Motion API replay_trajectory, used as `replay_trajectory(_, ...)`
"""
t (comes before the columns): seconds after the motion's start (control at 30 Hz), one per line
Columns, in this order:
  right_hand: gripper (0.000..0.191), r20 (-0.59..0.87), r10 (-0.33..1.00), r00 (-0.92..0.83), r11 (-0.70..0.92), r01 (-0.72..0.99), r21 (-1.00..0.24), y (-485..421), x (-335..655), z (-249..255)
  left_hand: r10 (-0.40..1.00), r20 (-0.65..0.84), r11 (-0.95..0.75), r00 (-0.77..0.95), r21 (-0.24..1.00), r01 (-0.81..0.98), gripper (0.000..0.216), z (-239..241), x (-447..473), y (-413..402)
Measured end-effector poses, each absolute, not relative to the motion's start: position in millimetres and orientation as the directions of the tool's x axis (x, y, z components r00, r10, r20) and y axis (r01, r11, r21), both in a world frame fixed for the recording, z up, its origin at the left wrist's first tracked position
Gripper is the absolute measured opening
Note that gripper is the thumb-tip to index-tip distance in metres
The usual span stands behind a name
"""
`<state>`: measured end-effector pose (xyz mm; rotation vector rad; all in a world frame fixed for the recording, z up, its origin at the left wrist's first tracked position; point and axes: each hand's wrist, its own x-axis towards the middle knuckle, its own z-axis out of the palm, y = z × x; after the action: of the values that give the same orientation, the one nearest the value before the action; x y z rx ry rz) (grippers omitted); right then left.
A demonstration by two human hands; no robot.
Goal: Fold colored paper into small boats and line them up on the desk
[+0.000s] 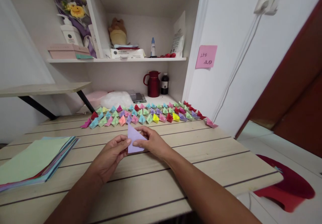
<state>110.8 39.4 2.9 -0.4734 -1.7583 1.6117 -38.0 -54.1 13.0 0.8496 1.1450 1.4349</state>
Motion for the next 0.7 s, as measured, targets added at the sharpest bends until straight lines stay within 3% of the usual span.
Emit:
replay_trajectory(0.1, 0.032, 0.188, 0.669, -0.719, 0.118, -0.147, -0.982, 39.2, 111.0, 0.3, 0.977, -0.088, 0.033, -0.193, 0.963, -0.268, 0.026, 15.4, -36.4, -54.4)
replay_trajectory(0.3, 0.032, 0.227, 0.727, -0.648, 0.128, -0.197, -0.972, 39.0, 111.3, 1.7, 0.973, -0.067, 0.017, -0.22, 0.975, -0.22, 0.03, 17.1, -33.2, -52.4)
replay_trajectory(0.47, 0.03, 0.231, 0.772, -0.592, 0.131, -0.208, -0.969, 38.8, 111.1, 3.9, 0.93, -0.011, -0.044, -0.367, 0.989, -0.139, 0.026, 17.2, -33.6, -52.0)
replay_trajectory(0.7, 0.03, 0.216, 0.785, -0.58, 0.116, -0.204, -0.972, 37.5, 110.9, 3.9, 0.888, 0.002, -0.097, -0.46, 0.979, -0.182, 0.026, 16.5, -36.8, -52.1)
